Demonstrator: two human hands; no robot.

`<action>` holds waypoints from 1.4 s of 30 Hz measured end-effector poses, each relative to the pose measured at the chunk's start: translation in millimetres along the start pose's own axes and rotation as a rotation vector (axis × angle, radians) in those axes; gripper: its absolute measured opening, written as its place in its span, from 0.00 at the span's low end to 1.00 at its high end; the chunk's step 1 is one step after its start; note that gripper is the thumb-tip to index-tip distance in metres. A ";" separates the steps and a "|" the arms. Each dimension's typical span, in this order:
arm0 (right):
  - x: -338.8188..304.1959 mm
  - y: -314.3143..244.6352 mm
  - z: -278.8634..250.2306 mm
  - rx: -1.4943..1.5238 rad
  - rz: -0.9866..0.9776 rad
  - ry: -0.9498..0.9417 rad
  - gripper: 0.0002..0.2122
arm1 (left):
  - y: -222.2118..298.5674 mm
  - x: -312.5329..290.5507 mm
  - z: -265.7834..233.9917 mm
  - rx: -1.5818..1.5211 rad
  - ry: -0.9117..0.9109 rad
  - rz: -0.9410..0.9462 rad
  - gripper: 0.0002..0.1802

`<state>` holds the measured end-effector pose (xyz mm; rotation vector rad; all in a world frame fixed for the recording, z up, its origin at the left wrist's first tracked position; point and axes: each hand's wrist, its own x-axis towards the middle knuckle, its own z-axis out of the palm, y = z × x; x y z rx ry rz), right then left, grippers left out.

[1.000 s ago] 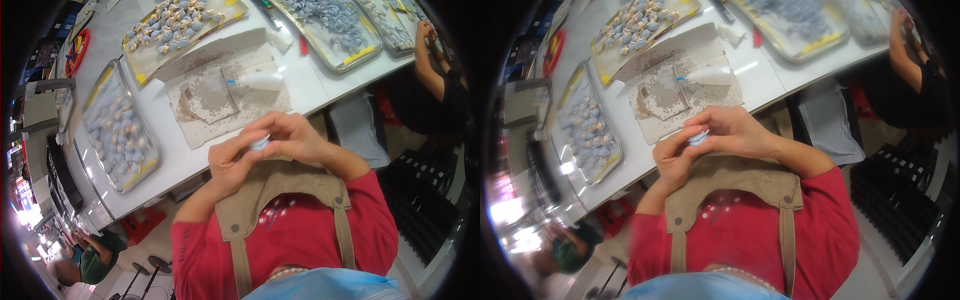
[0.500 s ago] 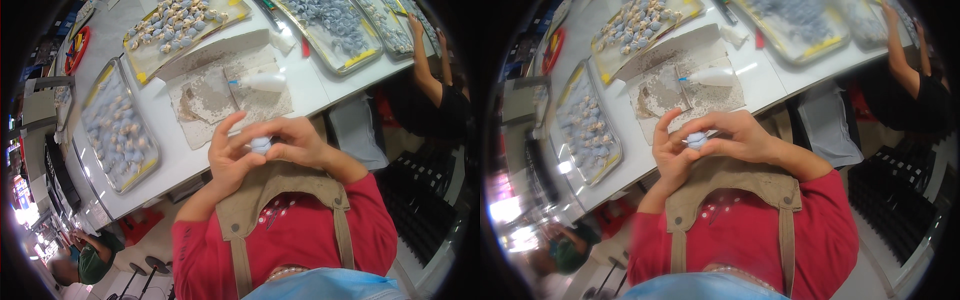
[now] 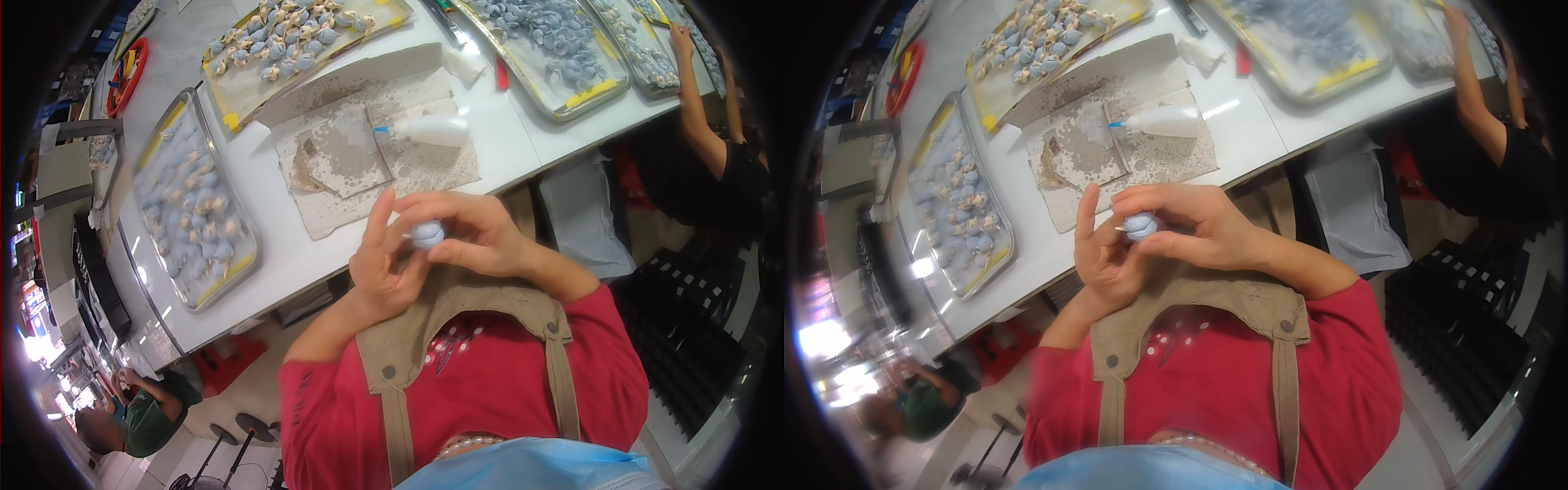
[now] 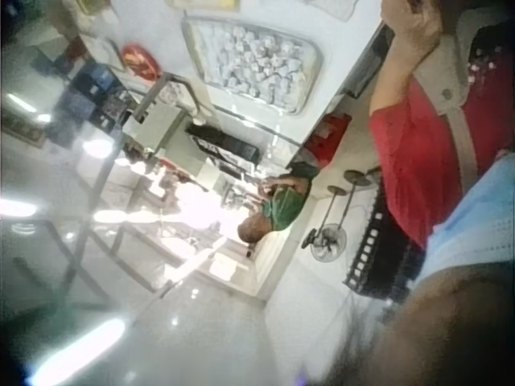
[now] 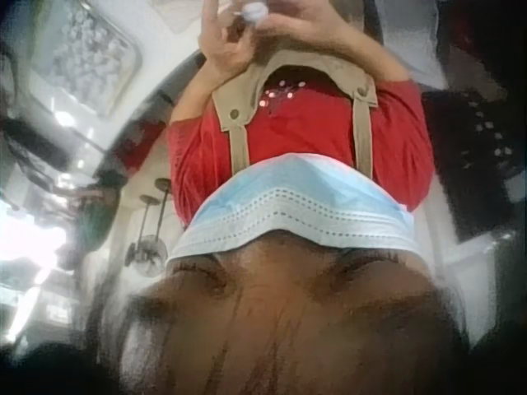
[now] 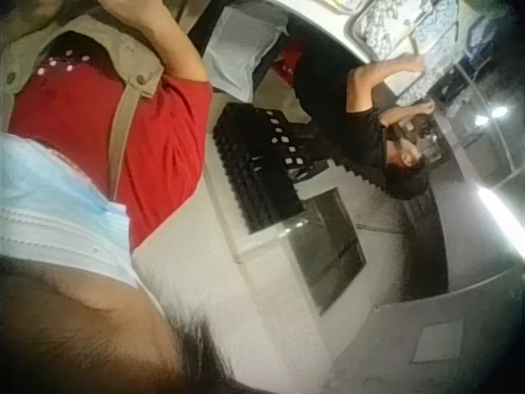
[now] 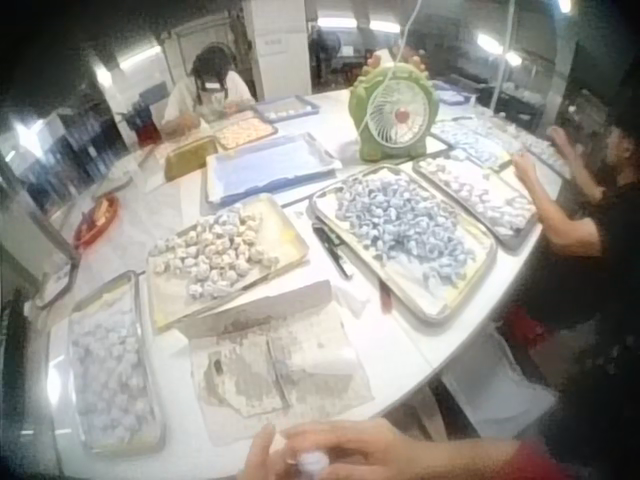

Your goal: The person repeatedly picks up small, round, light-blue confections from a tray, applies a white substance from a squeeze bottle to the top, and places them back on the tray. This process is repeated continuously throughout the clip.

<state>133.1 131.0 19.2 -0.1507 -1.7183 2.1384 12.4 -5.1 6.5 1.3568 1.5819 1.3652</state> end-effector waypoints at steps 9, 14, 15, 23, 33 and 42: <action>-4.0 10.0 11.7 -0.073 -0.148 0.130 0.11 | -2.9 5.3 11.5 0.041 0.210 0.188 0.38; -2.4 4.3 9.3 0.004 0.025 0.095 0.13 | -5.4 8.2 12.1 0.047 0.252 0.204 0.37; -1.7 3.2 7.0 0.032 0.090 0.067 0.14 | -3.5 7.8 10.3 0.040 0.232 0.147 0.36; -0.2 9.8 -2.1 0.165 0.044 0.052 0.16 | 5.4 12.1 2.5 -0.537 0.103 -0.060 0.29; 4.8 13.0 -2.1 -0.427 -0.260 0.323 0.13 | -0.9 11.9 3.6 -0.600 0.185 -0.146 0.22; 1.4 7.0 -8.5 -0.343 -0.084 0.213 0.10 | 3.7 9.7 -0.7 -0.340 0.105 -0.122 0.22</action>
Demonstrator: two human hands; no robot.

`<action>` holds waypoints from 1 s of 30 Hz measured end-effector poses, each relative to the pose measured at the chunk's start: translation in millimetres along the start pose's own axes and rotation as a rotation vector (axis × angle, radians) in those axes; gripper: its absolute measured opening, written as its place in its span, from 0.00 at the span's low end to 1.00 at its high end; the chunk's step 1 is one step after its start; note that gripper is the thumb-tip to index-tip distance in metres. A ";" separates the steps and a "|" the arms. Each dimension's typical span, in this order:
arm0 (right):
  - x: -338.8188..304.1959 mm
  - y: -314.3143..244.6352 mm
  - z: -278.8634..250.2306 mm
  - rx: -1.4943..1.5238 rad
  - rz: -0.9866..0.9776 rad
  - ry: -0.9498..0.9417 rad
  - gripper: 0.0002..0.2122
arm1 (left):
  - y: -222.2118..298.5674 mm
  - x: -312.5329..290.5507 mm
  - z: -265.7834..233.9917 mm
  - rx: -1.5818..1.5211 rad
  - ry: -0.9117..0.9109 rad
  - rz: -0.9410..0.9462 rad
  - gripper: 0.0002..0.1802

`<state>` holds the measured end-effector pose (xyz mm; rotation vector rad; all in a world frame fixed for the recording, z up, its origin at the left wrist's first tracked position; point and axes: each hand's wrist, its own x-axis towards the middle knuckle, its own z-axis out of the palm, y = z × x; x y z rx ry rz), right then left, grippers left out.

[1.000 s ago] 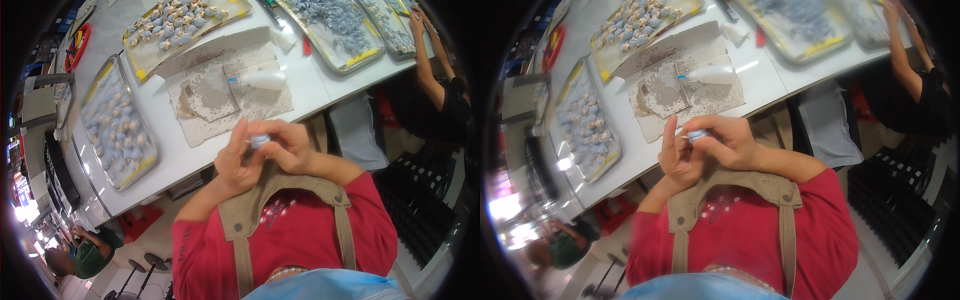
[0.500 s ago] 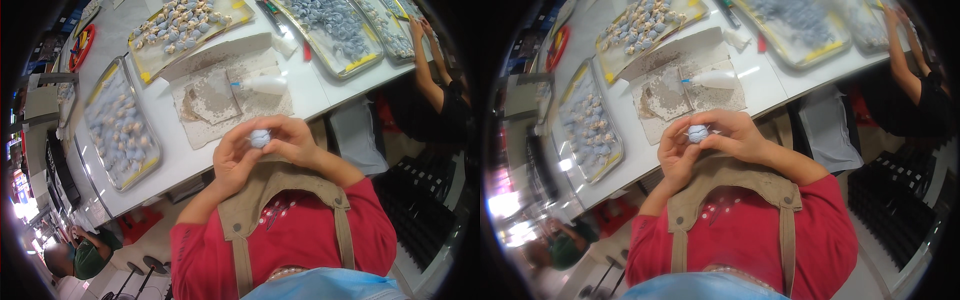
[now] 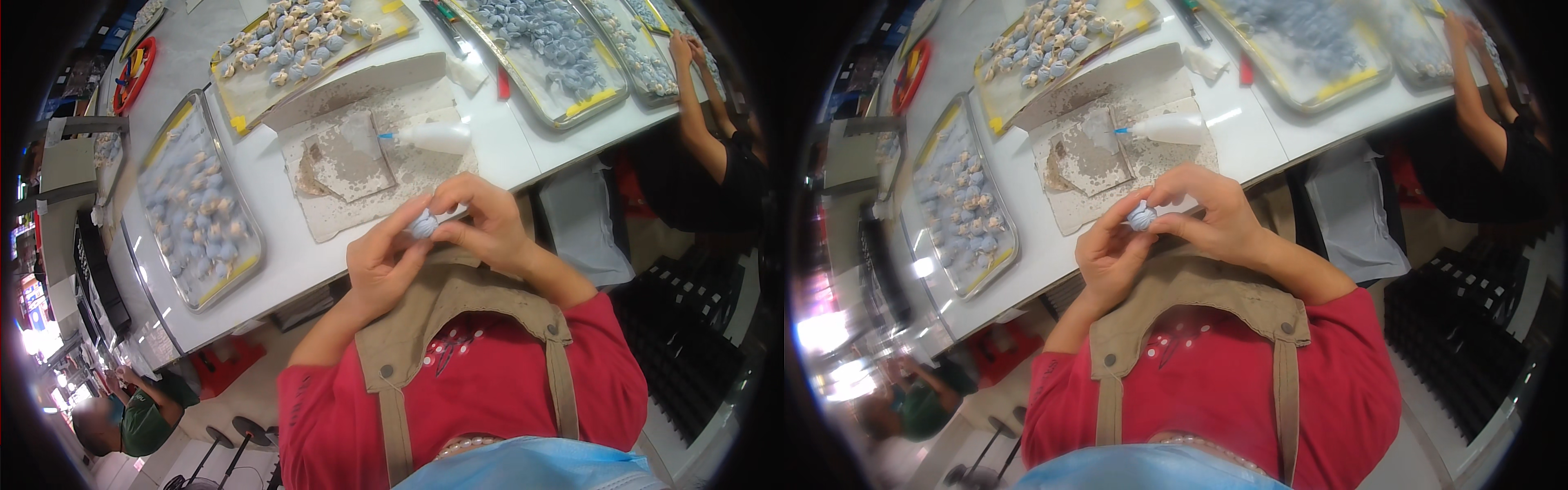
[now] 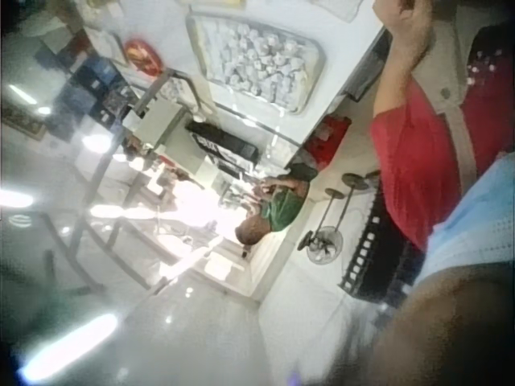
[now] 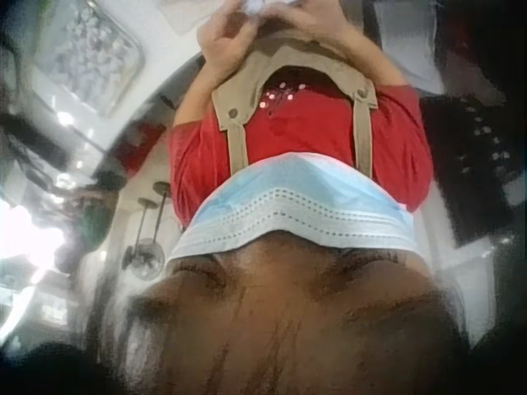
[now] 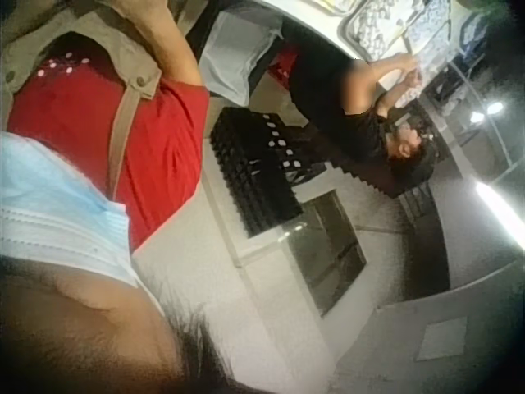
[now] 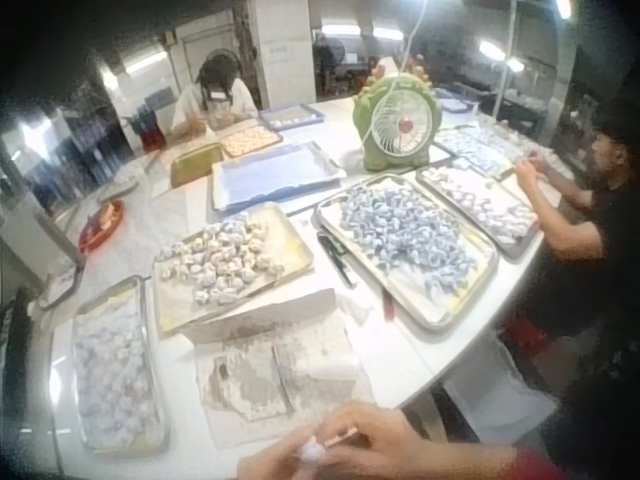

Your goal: The person repeatedly picks up small, round, light-blue confections from a tray, applies a white substance from a squeeze bottle to the top, and places them back on the tray. This process is repeated continuously throughout the clip.

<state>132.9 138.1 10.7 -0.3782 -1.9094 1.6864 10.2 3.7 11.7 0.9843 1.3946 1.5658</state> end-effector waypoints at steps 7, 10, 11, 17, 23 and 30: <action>-1.3 3.4 1.9 0.020 0.038 -0.024 0.10 | -7.7 -1.5 4.8 0.112 0.104 0.086 0.24; -1.5 4.5 0.6 0.023 0.034 -0.045 0.09 | -7.2 -4.5 2.8 0.159 0.061 0.046 0.23; -1.8 6.0 -0.4 0.031 0.044 -0.057 0.09 | -7.7 -5.5 1.6 0.174 0.034 0.022 0.23; -4.1 5.5 1.8 0.075 0.146 -0.052 0.09 | -11.7 -5.0 11.1 0.227 0.132 0.137 0.23; -3.8 2.9 8.7 0.016 0.090 0.027 0.12 | -21.6 -3.8 9.4 0.348 0.253 0.111 0.24; -6.9 -2.7 21.3 -0.257 -0.015 0.137 0.14 | -25.4 4.8 10.2 0.685 0.264 0.430 0.25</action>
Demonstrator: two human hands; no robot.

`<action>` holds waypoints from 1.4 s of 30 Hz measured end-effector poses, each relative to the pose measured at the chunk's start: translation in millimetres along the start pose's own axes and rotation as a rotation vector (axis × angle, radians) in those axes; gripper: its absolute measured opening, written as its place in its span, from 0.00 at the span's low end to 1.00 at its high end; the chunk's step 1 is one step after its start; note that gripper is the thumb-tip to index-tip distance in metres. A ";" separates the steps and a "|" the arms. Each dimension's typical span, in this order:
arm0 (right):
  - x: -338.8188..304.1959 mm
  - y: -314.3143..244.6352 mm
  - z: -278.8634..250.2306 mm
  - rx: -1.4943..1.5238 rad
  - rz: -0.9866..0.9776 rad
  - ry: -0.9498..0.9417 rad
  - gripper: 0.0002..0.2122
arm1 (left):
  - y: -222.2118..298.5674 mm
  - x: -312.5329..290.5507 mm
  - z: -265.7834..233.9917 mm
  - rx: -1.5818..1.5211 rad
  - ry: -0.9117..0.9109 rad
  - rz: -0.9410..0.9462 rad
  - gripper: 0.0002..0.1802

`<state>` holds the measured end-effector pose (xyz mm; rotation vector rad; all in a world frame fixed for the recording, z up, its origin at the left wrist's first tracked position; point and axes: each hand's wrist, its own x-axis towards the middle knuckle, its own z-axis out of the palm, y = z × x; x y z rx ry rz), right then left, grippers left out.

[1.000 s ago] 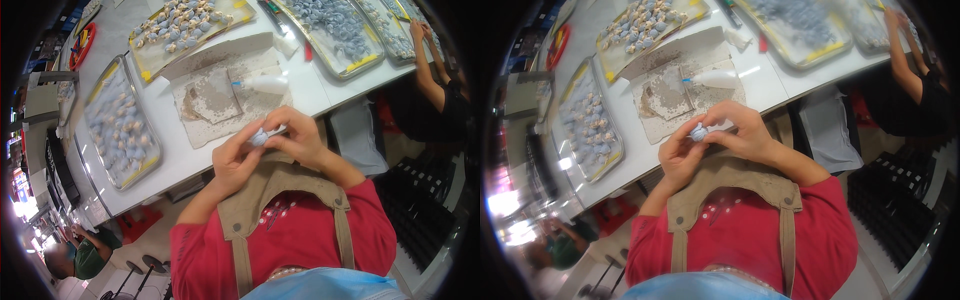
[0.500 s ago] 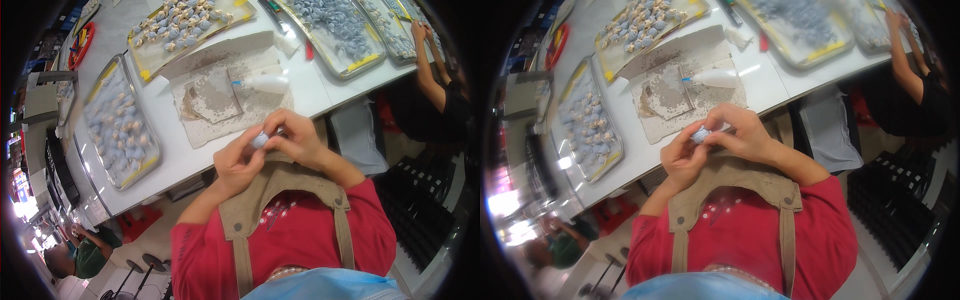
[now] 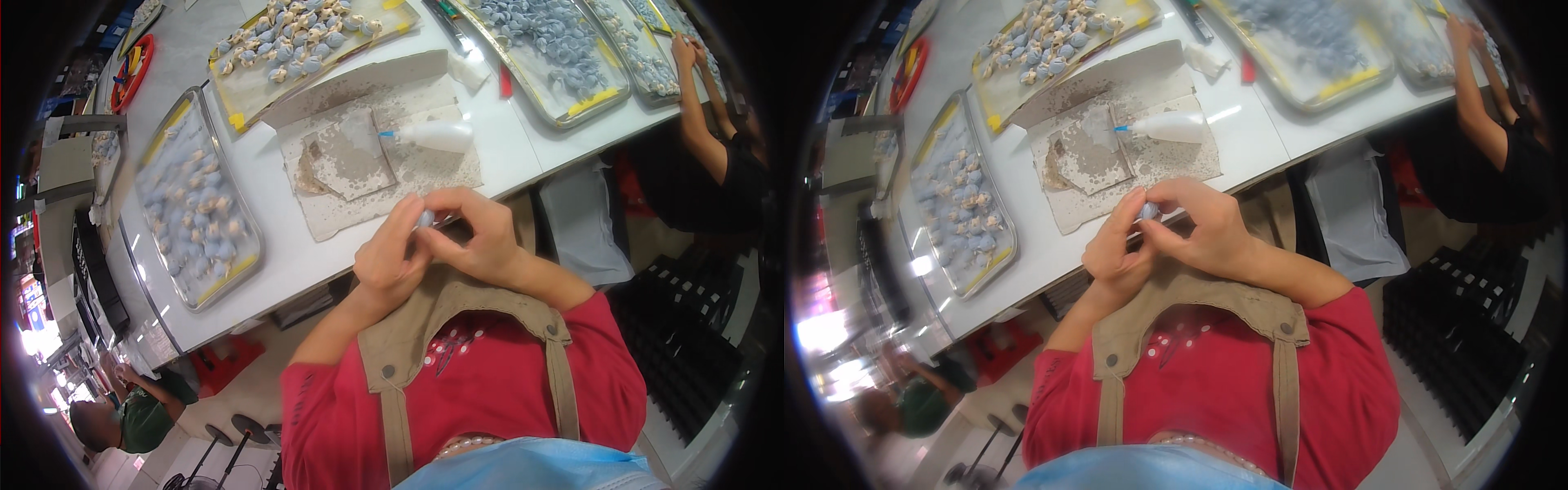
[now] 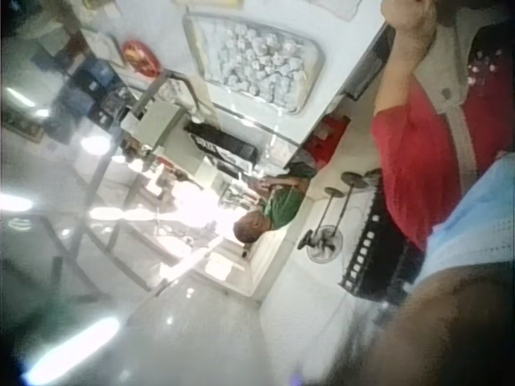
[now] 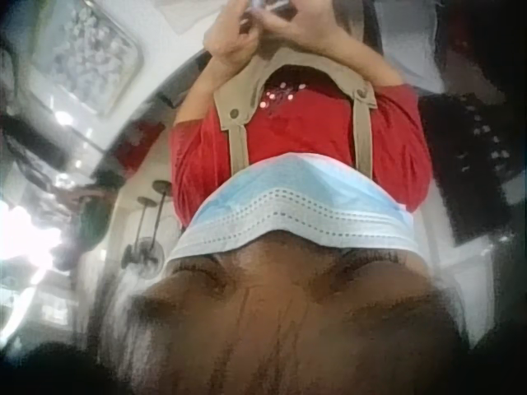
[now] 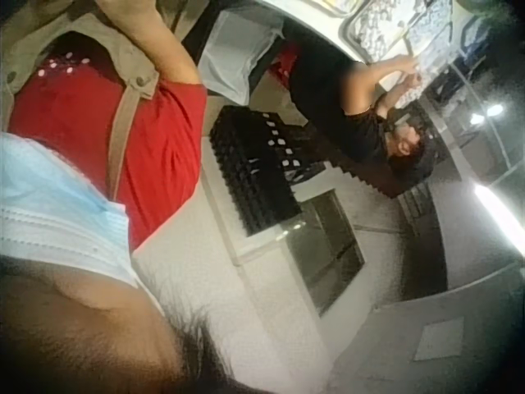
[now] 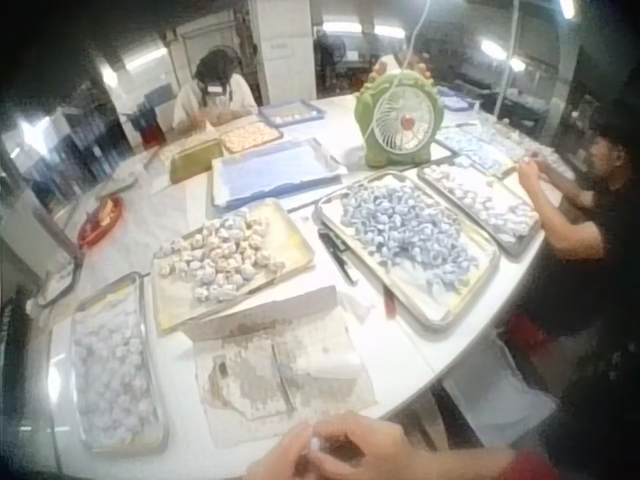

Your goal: The person repeatedly picks up small, round, light-blue confections from a tray, applies a white substance from a squeeze bottle to the top, and places them back on the tray. This process is repeated continuously throughout the clip.

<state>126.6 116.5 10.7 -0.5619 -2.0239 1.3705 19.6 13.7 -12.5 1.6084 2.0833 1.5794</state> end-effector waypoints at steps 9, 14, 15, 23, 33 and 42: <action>1.9 3.5 -6.5 0.217 0.121 -0.036 0.12 | 3.7 -3.6 -5.4 -0.340 -0.092 -0.338 0.22; 2.7 1.4 -9.5 0.240 0.187 -0.023 0.11 | 2.0 -4.7 -4.6 -0.397 -0.140 -0.340 0.25; 2.7 1.9 -10.2 0.210 0.160 -0.029 0.11 | 3.4 -3.3 -6.2 -0.421 -0.154 -0.373 0.24; 6.1 -5.9 -14.4 0.439 0.332 -0.052 0.11 | 11.8 2.2 -10.1 -0.809 -0.106 -0.547 0.21; 16.8 5.1 -33.5 0.819 0.648 -0.102 0.10 | 0.0 9.0 -19.8 -1.352 -0.111 -0.857 0.23; 31.6 -4.5 -60.7 0.663 0.425 -0.043 0.09 | -4.5 8.4 -27.9 -1.283 -0.052 -0.888 0.25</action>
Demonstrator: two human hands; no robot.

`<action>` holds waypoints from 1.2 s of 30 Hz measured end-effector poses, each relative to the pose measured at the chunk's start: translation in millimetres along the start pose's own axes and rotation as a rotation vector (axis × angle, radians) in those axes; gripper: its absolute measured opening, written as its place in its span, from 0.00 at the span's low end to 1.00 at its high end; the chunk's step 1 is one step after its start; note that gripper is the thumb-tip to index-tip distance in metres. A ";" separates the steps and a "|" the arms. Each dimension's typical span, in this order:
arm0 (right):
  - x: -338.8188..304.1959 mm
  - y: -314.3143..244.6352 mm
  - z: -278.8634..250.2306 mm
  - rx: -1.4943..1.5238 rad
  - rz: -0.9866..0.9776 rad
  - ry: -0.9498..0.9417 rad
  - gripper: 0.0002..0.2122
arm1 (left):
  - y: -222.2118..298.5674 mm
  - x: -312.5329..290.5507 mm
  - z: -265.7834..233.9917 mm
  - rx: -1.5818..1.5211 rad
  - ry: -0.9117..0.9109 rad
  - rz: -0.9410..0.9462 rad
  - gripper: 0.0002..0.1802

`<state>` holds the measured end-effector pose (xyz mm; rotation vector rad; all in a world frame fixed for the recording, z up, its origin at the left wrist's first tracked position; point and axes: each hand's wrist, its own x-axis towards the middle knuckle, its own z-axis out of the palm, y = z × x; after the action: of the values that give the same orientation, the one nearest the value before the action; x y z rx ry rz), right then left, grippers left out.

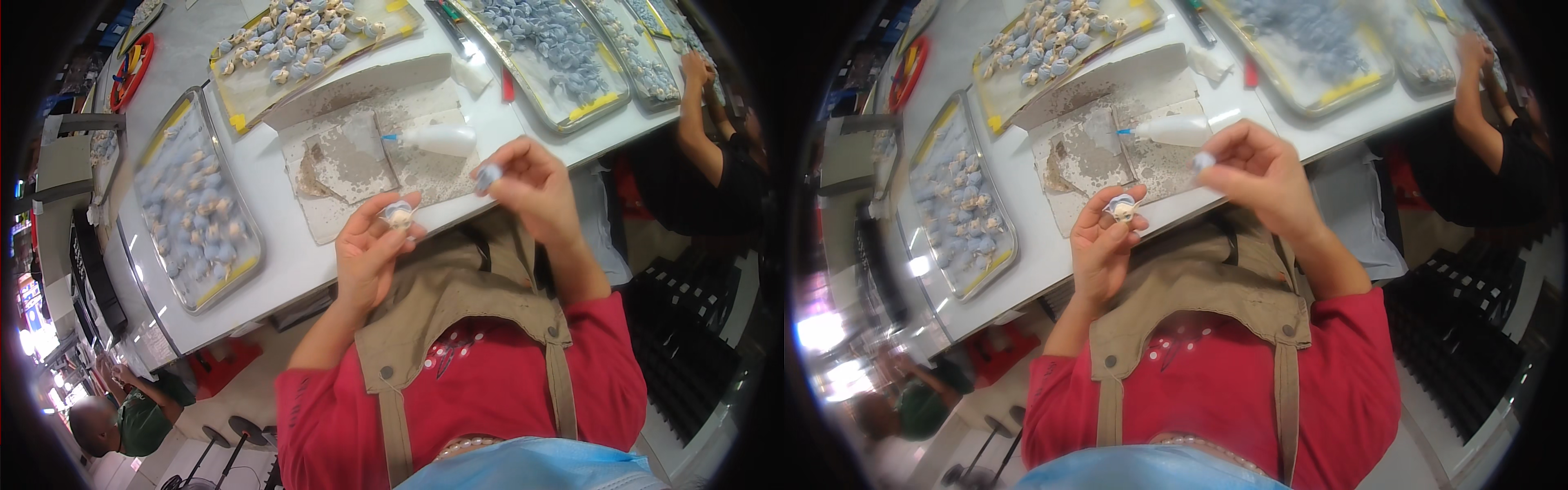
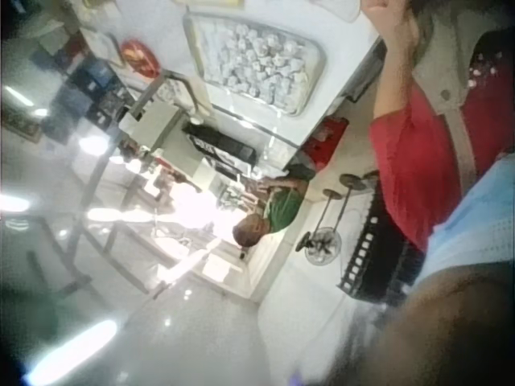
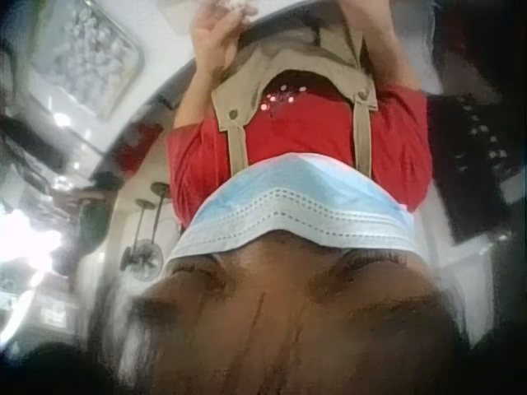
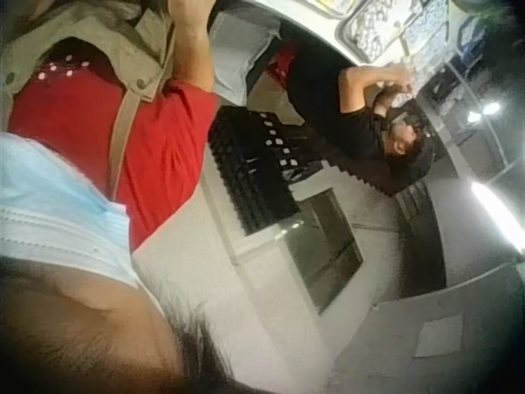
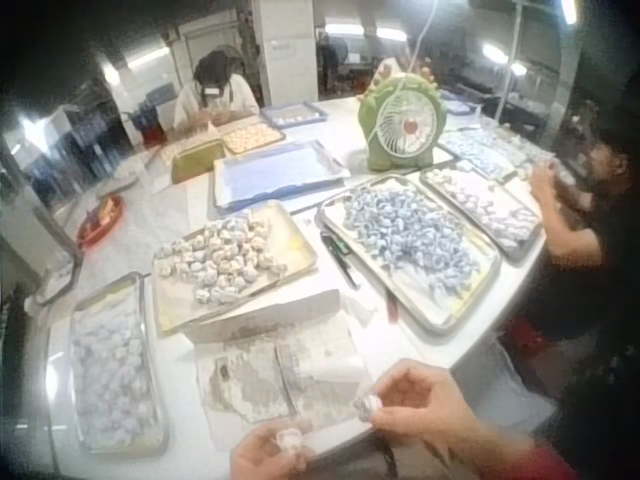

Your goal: The person repeatedly picks up small, round, light-blue confections from a tray, applies a white substance from a squeeze bottle to the top, and places them back on the tray. This process is repeated continuously throughout the clip.

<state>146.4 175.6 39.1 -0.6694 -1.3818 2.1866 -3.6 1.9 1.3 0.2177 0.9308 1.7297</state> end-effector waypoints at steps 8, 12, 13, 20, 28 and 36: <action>-13.9 28.1 33.6 -0.721 -0.474 0.005 0.13 | -14.3 0.0 12.7 -0.029 -0.044 0.125 0.25; -11.6 29.5 44.2 -0.816 -0.630 0.031 0.14 | -17.2 -1.0 9.6 0.049 -0.093 0.155 0.25; -11.4 30.2 44.2 -0.833 -0.637 0.028 0.15 | -17.1 -1.7 10.2 0.067 -0.096 0.159 0.25; -12.3 31.9 47.2 -0.894 -0.640 0.013 0.15 | -14.0 -4.3 11.2 0.180 -0.081 0.171 0.25; -13.3 34.6 46.1 -0.939 -0.631 -0.005 0.15 | -11.3 -3.1 14.3 0.204 -0.050 0.161 0.23; -10.1 28.6 45.3 -0.900 -0.600 -0.043 0.12 | -7.6 -3.2 18.4 0.230 -0.011 0.159 0.25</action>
<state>122.5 127.2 31.5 -0.3918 -2.2332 1.0693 13.6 8.5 9.5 0.4623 1.1301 1.7612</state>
